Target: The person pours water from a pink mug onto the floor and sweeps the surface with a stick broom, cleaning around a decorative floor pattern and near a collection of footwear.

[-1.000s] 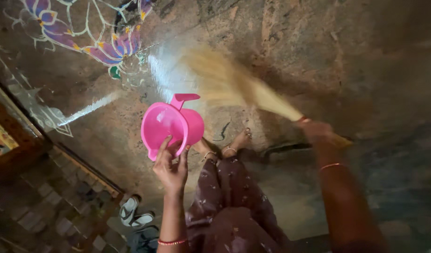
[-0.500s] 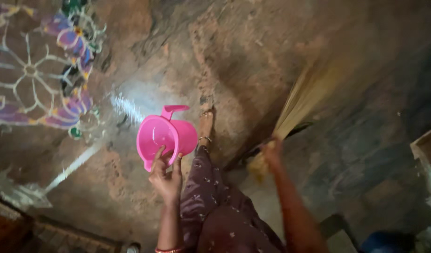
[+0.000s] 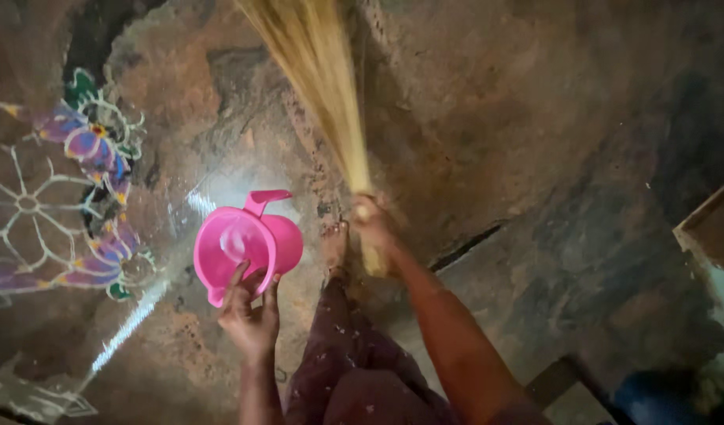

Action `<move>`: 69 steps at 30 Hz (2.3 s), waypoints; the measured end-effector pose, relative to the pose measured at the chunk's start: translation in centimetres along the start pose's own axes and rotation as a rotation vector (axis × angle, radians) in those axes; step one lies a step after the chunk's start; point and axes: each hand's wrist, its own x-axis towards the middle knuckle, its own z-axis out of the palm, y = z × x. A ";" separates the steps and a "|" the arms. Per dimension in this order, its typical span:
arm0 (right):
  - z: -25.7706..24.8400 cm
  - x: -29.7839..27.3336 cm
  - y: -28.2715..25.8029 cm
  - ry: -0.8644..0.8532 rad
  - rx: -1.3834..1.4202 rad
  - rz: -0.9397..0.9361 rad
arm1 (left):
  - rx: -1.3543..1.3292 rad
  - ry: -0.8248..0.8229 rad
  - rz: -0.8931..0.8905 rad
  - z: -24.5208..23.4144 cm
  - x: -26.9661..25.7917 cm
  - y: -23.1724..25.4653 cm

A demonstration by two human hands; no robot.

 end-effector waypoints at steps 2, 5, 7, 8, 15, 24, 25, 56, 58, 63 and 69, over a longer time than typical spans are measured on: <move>-2.8 -2.8 2.7 0.211 -0.144 0.088 | 0.055 0.028 0.052 0.2 1.8 0.5; -6.0 -6.3 6.0 0.418 -0.169 0.153 | 0.047 -0.020 -0.045 0.9 4.0 0.5; -7.0 -6.2 7.0 0.483 -0.312 0.183 | 0.055 -0.018 0.037 1.8 5.3 0.3; -7.6 -5.3 7.3 0.523 0.044 0.417 | 0.064 -0.011 0.115 2.2 5.8 0.3; -5.1 5.1 5.7 0.217 0.014 0.125 | 0.055 -0.062 0.092 5.5 7.9 1.5; -13.6 1.3 8.5 0.229 -0.051 0.064 | 0.036 -0.124 0.148 7.7 7.6 4.0; -14.4 -1.5 9.5 0.309 -0.103 0.190 | 0.031 -0.132 0.150 7.7 7.4 4.6; -38.4 -20.5 14.1 0.414 0.132 0.659 | -0.126 -0.283 0.210 19.2 -13.1 22.5; -41.3 -21.1 17.1 0.518 0.191 0.648 | -0.156 -0.304 0.236 20.5 -13.5 23.6; -47.0 -15.6 24.0 0.640 0.387 0.542 | -0.173 -0.284 0.291 24.8 -13.1 24.2; -41.0 -1.1 21.9 0.367 0.393 0.566 | -0.056 -0.236 0.314 29.9 -9.8 24.9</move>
